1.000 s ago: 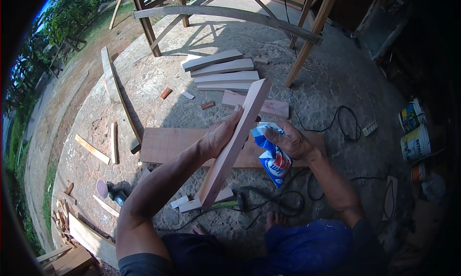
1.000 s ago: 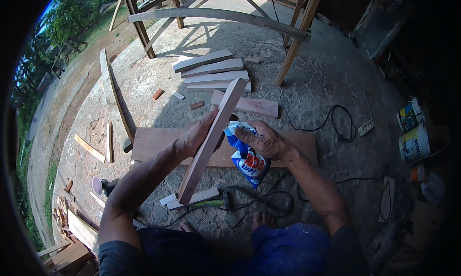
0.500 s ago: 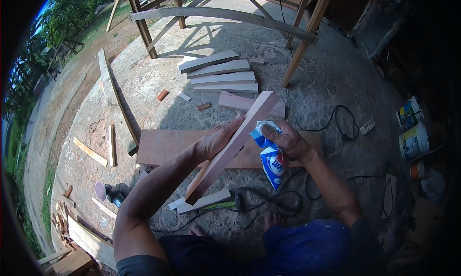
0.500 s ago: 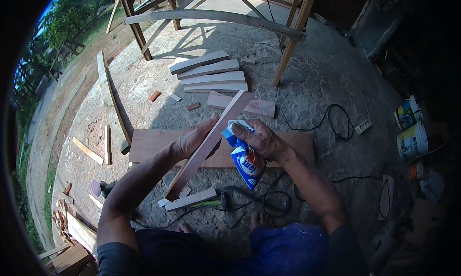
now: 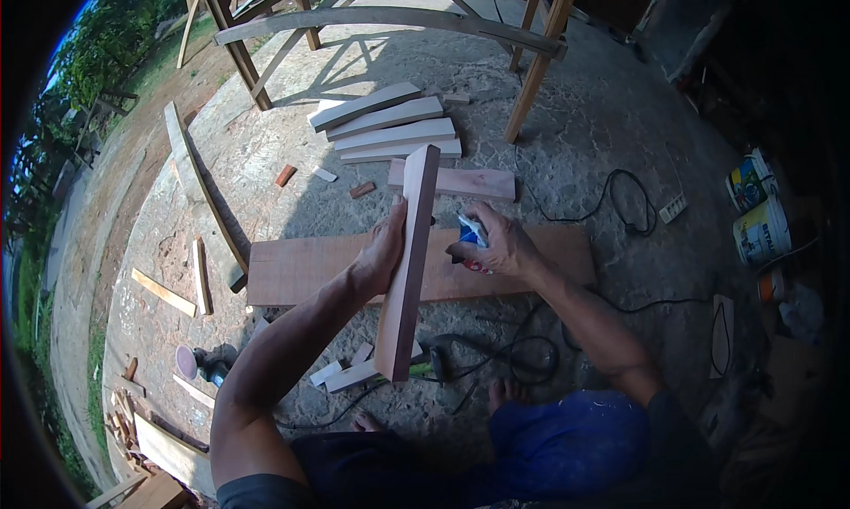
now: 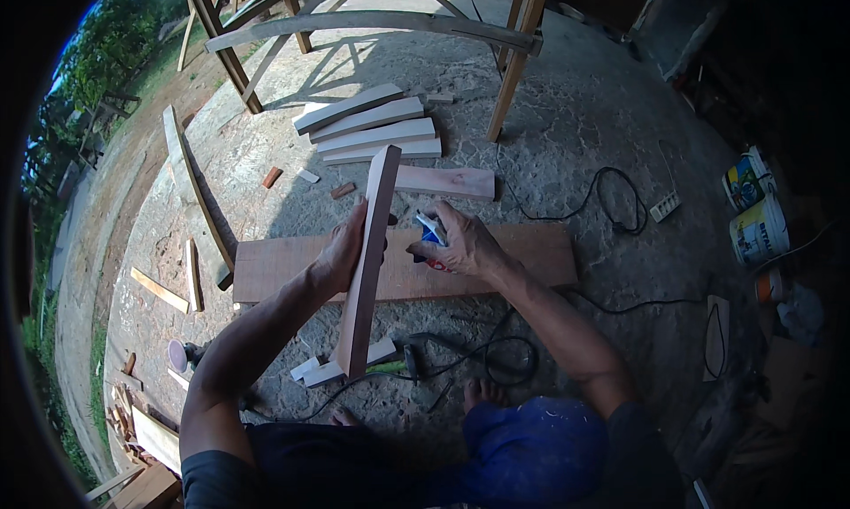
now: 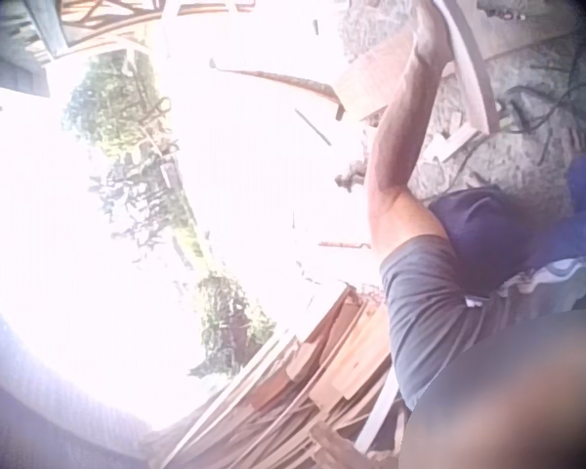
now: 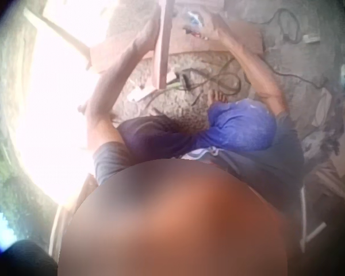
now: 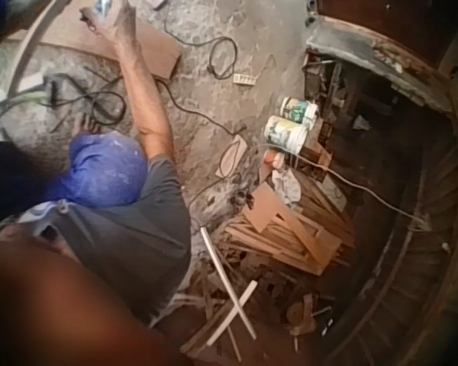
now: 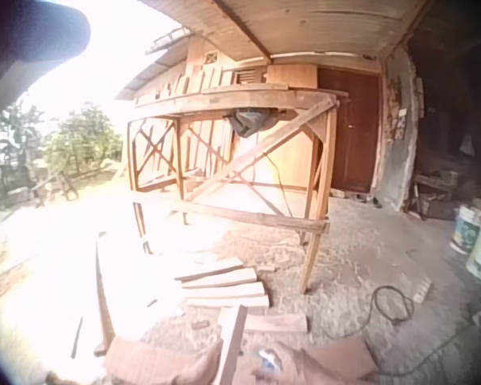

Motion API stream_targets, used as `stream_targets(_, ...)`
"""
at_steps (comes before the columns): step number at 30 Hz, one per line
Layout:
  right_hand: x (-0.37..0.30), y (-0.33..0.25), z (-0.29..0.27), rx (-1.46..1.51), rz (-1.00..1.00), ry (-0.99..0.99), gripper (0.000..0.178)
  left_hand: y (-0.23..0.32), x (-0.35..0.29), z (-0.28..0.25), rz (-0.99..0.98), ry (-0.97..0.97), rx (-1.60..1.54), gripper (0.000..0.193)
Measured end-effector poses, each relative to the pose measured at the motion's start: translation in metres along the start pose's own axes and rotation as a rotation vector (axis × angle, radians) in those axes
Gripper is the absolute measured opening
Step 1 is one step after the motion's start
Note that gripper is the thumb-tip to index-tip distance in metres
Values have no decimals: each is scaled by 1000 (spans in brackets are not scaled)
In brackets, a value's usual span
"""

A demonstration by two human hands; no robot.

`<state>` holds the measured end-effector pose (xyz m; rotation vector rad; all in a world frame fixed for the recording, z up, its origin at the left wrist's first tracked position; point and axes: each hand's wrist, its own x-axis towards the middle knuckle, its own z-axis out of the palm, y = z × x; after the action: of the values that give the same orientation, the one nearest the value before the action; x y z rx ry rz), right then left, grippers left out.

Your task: The person sits on the floor and applies glue from a tube to the edge of a wooden plank. They then press a second plank onto the glued edge to form a joint and use a hammer to tap the pieces together, securing the assembly.

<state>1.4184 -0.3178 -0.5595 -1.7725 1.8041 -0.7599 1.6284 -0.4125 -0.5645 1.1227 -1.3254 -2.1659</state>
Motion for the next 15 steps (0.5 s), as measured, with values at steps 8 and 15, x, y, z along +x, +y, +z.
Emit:
stream_targets(8,-24,82,65,-275,-104,-78,52,-42,5,-21,-132,103,41,71)
stream_targets(15,-16,62,82,-495,-323,-235,87,-26,10,-37,-46,158,-43,67)
